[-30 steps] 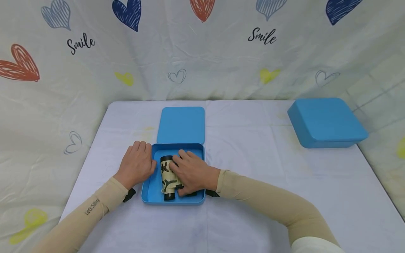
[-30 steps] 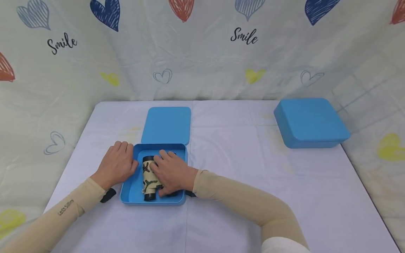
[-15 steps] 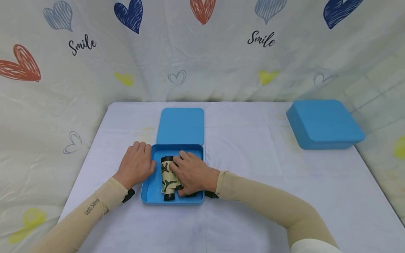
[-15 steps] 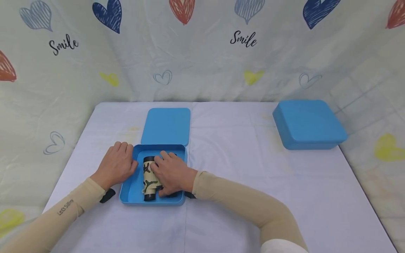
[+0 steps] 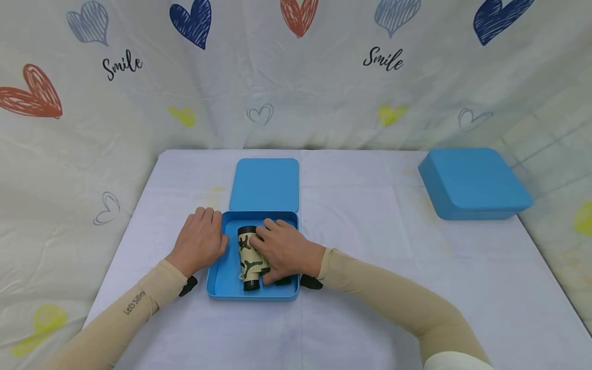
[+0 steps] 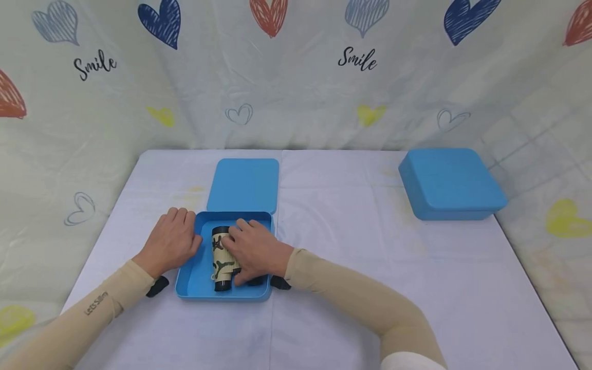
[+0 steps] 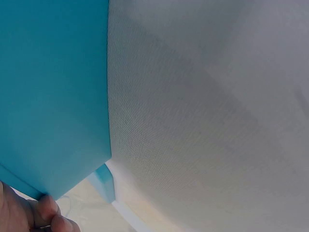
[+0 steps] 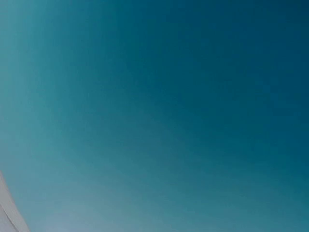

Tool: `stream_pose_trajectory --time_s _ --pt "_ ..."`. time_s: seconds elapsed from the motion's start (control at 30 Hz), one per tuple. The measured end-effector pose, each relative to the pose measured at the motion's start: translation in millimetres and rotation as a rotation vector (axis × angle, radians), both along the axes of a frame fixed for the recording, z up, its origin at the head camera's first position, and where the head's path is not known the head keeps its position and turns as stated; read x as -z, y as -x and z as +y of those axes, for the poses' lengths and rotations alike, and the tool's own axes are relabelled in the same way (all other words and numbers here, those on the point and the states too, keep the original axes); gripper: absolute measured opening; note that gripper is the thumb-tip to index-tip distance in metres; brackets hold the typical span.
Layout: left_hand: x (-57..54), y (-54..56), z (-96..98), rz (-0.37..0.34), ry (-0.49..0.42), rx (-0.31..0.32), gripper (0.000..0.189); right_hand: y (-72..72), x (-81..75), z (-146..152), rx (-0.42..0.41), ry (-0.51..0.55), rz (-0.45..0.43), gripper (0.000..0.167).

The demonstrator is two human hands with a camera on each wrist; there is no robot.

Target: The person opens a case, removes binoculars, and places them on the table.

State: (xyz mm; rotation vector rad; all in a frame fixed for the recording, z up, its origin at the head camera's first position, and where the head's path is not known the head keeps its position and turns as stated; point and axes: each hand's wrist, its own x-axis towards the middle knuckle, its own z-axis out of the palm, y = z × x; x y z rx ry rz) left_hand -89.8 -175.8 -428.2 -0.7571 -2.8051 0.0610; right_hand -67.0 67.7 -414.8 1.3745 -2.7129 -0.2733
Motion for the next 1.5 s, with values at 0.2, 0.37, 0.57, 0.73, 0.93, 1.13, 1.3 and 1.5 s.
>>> stream_pose_trajectory --time_s 0.2,0.37,0.57,0.73,0.93,1.13,1.3,1.5 --pt "-1.3 -0.7 1.0 -0.005 -0.004 0.002 0.024 -0.9 -0.1 0.9 -0.012 -0.002 0.007 0.083" --pt "-2.0 -1.8 1.1 -0.008 -0.013 0.005 0.024 -3.5 -1.6 0.1 -0.015 -0.003 0.009 0.082" --pt "-2.4 -2.9 0.9 -0.015 -0.017 0.007 0.024 -5.2 -4.7 -0.8 -0.011 0.021 -0.006 0.081" --pt "-2.7 -2.6 1.0 -0.014 -0.009 0.007 0.024 -5.2 -6.3 -0.5 -0.005 0.025 -0.004 0.081" --pt "-3.6 -3.0 1.3 -0.021 -0.006 0.006 0.024 -6.4 -6.3 0.7 -0.008 0.030 -0.001 0.082" --pt "-4.6 -3.5 1.6 -0.030 -0.017 0.001 0.023 -6.6 -7.2 1.8 -0.005 0.038 0.000 0.081" --pt "-4.1 -3.3 1.4 -0.013 -0.008 0.010 0.023 -6.7 -10.8 2.9 0.014 0.038 -0.012 0.083" --pt "-3.5 -2.8 2.1 -0.016 -0.002 0.007 0.023 -6.0 -16.0 3.9 0.032 0.043 -0.021 0.083"
